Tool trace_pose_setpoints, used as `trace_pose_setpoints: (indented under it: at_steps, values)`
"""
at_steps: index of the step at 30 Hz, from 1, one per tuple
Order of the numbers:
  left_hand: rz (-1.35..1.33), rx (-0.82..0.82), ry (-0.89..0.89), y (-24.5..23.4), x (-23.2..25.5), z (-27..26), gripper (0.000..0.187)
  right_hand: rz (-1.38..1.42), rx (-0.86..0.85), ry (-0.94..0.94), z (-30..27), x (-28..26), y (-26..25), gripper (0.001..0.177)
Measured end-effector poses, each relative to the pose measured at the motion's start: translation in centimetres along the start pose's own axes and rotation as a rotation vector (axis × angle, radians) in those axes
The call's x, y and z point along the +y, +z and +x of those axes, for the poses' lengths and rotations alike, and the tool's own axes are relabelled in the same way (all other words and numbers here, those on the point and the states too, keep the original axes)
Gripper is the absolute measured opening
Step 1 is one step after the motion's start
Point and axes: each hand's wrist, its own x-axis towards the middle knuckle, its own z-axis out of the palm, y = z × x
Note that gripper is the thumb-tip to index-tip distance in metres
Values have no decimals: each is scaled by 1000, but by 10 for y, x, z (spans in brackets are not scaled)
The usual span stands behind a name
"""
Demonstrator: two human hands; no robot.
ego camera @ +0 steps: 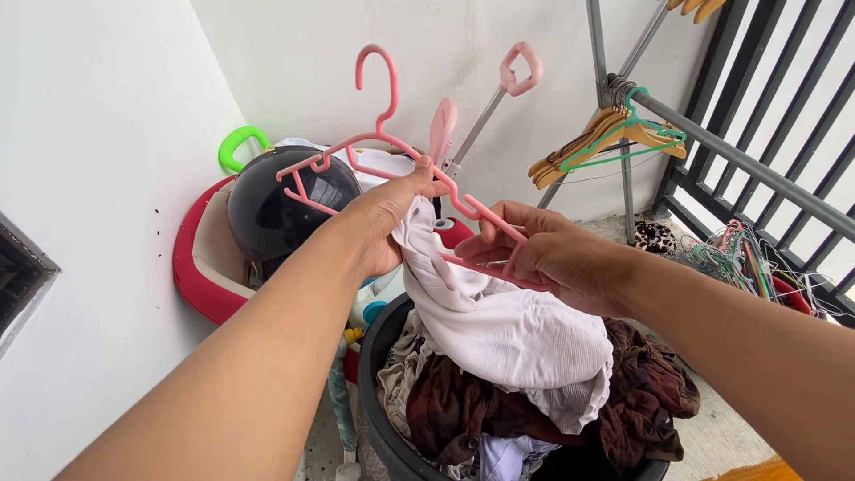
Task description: Hanging wet clothes from a basket onto a drying rack and hangers on a balcony.
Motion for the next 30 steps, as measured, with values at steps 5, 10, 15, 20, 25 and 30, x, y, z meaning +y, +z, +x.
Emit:
trace_pose_setpoints:
  at_steps: [5, 10, 15, 20, 25, 30]
  values:
    - [-155, 1, -17, 6, -8, -6, 44, -99, -6, 19, 6, 5, -6, 46]
    - [-3, 143, 75, -1, -23, 11, 37, -319, 18, 145, 17, -2, -15, 33]
    - [111, -37, 246, -6, -42, 31, 43, -261, 177, 220, 33, -15, -12, 53]
    - [508, -205, 221, 8, -36, 21, 48, -34, 262, 118, 54, -14, -12, 56]
    - [633, -296, 191, 9, -39, 25, 56, -83, 440, 118, 73, -5, -21, 36]
    - [22, -235, 87, -1, -46, 38, 25, 60, 534, 113, 74, -5, -22, 20]
